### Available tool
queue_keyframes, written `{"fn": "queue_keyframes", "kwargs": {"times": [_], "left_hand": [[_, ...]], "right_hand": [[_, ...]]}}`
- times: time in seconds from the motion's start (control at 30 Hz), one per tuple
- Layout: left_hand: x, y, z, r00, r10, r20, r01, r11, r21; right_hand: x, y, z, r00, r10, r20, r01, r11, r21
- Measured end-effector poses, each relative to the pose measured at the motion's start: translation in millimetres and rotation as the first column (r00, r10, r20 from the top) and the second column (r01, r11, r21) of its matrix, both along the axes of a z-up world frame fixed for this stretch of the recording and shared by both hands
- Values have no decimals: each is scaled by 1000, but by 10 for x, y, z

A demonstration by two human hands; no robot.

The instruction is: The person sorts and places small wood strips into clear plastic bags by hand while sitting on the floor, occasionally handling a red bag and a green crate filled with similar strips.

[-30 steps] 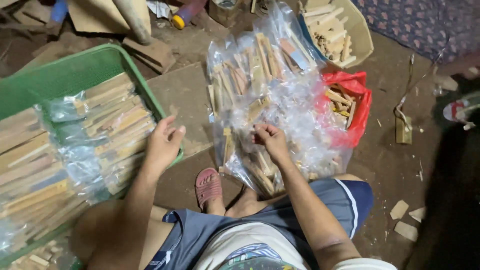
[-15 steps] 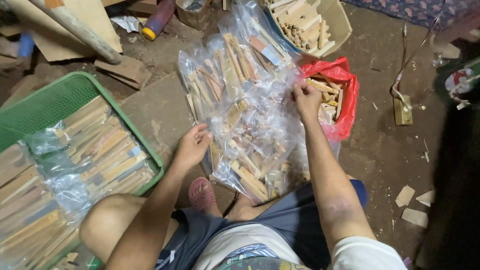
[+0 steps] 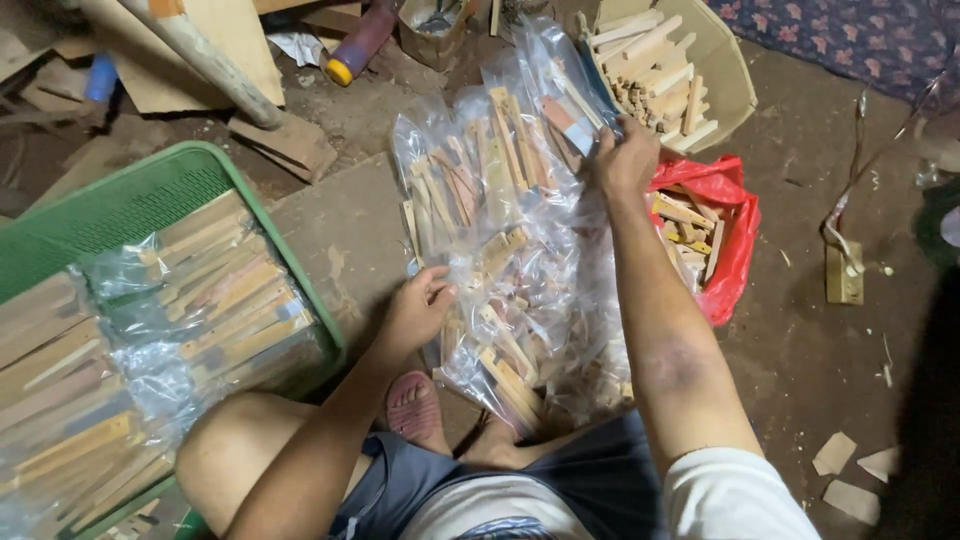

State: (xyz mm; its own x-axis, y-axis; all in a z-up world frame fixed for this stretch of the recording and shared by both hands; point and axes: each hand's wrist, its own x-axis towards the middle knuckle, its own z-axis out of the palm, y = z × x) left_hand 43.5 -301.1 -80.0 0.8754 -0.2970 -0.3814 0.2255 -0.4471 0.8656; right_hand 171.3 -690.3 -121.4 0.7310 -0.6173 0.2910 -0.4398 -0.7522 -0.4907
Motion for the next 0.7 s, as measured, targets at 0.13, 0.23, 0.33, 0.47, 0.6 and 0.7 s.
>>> {"fn": "queue_keyframes", "kwargs": {"times": [0.13,0.23,0.33,0.47,0.6,0.7], "left_hand": [[33,49,-30,1000,16,-12,-15,999,47],[80,45,-77,999,29,15,-31,995,97],[96,42,-86,999,38,6,-39,995,95],[119,6,-103,998,53,19,-54,994,93],[116,37,-143,998,48,31,-51,994,94],[110,16,-179,997,46,70,-52,996,77]], "right_hand": [[135,-81,10,984,10,-179,-32,992,-121],[316,-303,-282,966,21,-258,-44,995,-85],[351,-288,-382,959,-11,-283,-8,998,-65],[231,-75,-106,991,87,-98,-94,994,-63],[3,95,24,914,251,319,-222,967,-126],[-78,71,-96,837,276,473,-237,961,-142]]}}
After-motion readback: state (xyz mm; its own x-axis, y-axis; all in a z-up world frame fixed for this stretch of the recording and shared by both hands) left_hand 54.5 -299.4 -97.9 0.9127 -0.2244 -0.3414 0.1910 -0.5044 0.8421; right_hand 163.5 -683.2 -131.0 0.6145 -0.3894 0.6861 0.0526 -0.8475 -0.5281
